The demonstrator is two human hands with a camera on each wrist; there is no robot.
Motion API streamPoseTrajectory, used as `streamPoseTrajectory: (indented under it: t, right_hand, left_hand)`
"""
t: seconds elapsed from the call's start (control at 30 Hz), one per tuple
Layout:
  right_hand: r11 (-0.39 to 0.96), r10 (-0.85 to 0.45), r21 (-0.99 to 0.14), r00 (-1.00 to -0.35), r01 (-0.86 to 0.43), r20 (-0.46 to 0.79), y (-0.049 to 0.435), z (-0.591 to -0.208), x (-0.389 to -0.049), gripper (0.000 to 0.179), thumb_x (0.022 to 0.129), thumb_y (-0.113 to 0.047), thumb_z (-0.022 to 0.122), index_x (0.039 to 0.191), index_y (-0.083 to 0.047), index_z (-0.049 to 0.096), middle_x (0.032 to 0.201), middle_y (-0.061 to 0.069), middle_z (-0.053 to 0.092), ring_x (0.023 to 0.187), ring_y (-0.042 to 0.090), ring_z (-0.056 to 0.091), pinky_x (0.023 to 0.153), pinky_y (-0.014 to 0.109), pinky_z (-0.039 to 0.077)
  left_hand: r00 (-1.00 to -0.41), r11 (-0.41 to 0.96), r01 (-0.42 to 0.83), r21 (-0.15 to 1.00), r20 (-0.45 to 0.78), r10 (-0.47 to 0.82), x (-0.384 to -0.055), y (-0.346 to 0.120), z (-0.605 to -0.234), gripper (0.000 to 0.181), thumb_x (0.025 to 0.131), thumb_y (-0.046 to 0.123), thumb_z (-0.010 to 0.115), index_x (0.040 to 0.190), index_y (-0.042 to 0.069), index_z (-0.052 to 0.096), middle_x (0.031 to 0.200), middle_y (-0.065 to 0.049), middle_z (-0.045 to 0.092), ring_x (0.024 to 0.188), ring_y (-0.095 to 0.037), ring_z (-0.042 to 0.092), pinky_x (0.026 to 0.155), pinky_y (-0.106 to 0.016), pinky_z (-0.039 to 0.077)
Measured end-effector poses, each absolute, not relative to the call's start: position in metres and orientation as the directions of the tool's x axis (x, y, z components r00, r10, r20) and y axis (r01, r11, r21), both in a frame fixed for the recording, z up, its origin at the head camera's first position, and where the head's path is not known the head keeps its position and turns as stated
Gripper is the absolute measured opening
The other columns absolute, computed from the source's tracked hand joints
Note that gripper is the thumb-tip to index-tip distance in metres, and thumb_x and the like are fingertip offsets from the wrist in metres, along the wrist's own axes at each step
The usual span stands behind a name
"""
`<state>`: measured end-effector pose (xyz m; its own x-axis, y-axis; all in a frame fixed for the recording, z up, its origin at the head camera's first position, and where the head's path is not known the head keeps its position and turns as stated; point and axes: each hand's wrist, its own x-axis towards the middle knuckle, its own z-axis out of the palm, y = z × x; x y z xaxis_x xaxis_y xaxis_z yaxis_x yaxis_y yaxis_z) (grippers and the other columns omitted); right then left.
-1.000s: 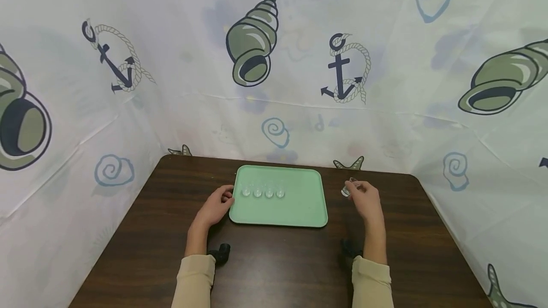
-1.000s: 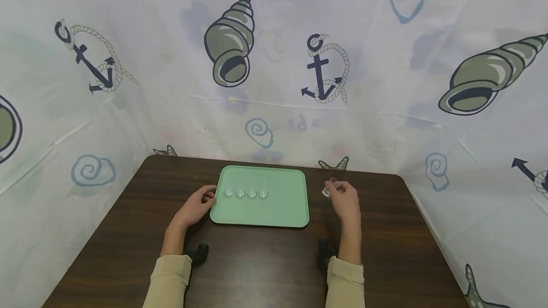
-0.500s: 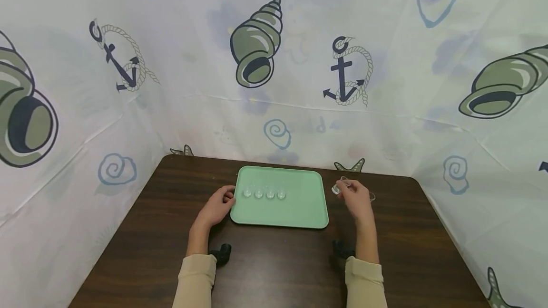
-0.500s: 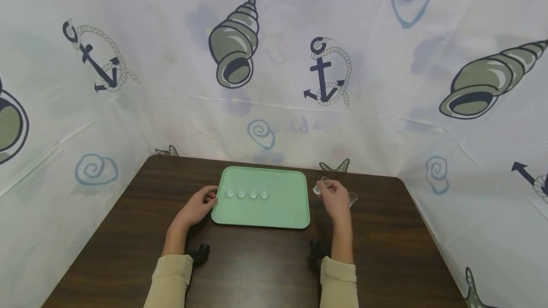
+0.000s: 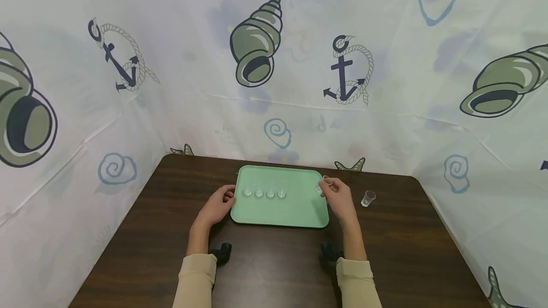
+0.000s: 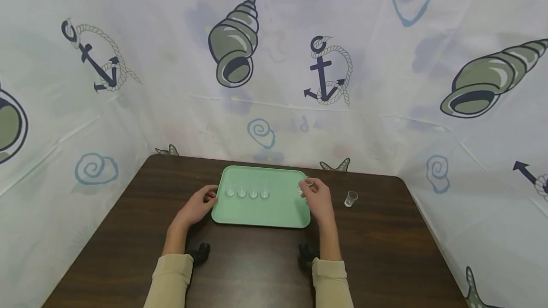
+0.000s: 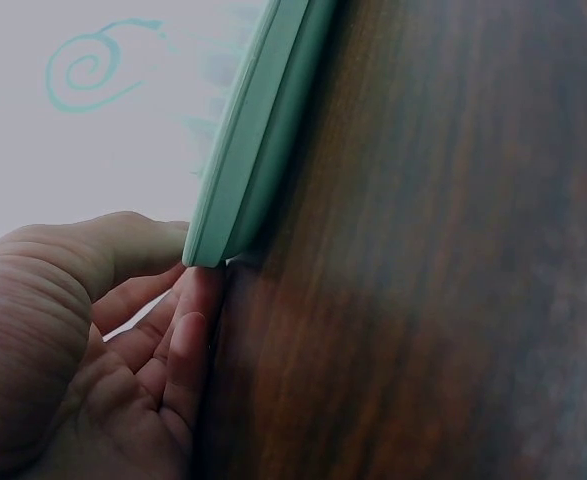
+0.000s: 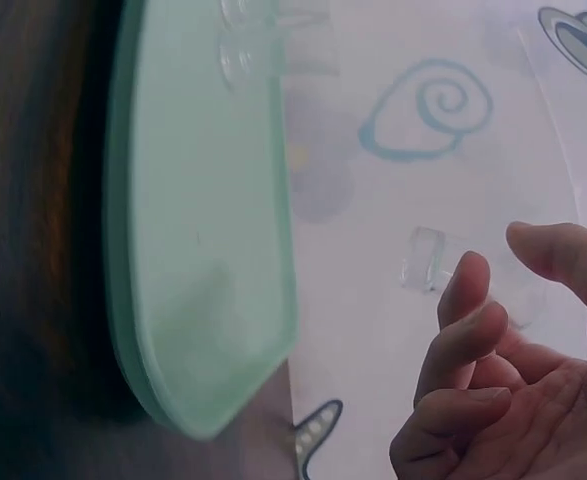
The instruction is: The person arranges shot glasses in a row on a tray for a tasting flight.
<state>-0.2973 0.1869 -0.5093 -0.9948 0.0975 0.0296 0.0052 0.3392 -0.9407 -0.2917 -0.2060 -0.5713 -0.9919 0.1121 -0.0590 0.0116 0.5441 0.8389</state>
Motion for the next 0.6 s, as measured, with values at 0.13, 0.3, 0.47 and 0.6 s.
streamPoseTrajectory:
  t: [0.13, 0.3, 0.47, 0.6]
  right_hand:
    - [0.353, 0.062, -0.936, -0.998, -0.007, 0.031, 0.178, -0.512, -0.299, 0.043, 0.106, -0.031, 0.07, 0.138, -0.001, 0.068, 0.081, 0.008, 0.072, 0.065, 0.016, 0.056, 0.073, 0.04, 0.054]
    - [0.374, 0.028, -0.927, -0.999, -0.016, 0.029, 0.168, -0.513, -0.3, 0.04, 0.106, -0.03, 0.071, 0.136, -0.005, 0.07, 0.089, 0.015, 0.075, 0.069, 0.018, 0.059, 0.075, 0.04, 0.055]
    - [0.384, -0.013, -0.922, -0.999, -0.042, 0.04, 0.159, -0.514, -0.301, 0.041, 0.104, -0.029, 0.073, 0.136, -0.004, 0.07, 0.09, 0.017, 0.075, 0.083, 0.024, 0.068, 0.074, 0.032, 0.054]
    - [0.396, -0.048, -0.917, -0.998, -0.052, 0.036, 0.153, -0.517, -0.302, 0.043, 0.104, -0.03, 0.073, 0.138, -0.004, 0.069, 0.098, 0.023, 0.076, 0.091, 0.035, 0.071, 0.076, 0.035, 0.057]
  left_hand:
    - [-0.992, 0.542, 0.009, 0.84, -0.062, 0.112, -0.291, -0.206, -0.573, 0.05, 0.113, 0.016, 0.056, 0.16, 0.001, 0.046, 0.134, -0.019, 0.061, 0.121, -0.032, 0.062, 0.1, -0.05, 0.054]
    - [-0.991, 0.541, 0.01, 0.841, -0.062, 0.115, -0.291, -0.206, -0.572, 0.05, 0.113, 0.016, 0.056, 0.16, 0.002, 0.046, 0.135, -0.019, 0.061, 0.122, -0.033, 0.062, 0.101, -0.051, 0.054]
    - [-0.992, 0.542, 0.015, 0.84, -0.056, 0.115, -0.293, -0.207, -0.573, 0.049, 0.113, 0.016, 0.056, 0.159, 0.002, 0.046, 0.134, -0.019, 0.061, 0.121, -0.032, 0.062, 0.102, -0.051, 0.054]
    - [-0.991, 0.535, 0.022, 0.845, -0.052, 0.123, -0.293, -0.207, -0.575, 0.049, 0.113, 0.015, 0.056, 0.159, 0.001, 0.046, 0.134, -0.02, 0.061, 0.121, -0.032, 0.062, 0.101, -0.051, 0.053]
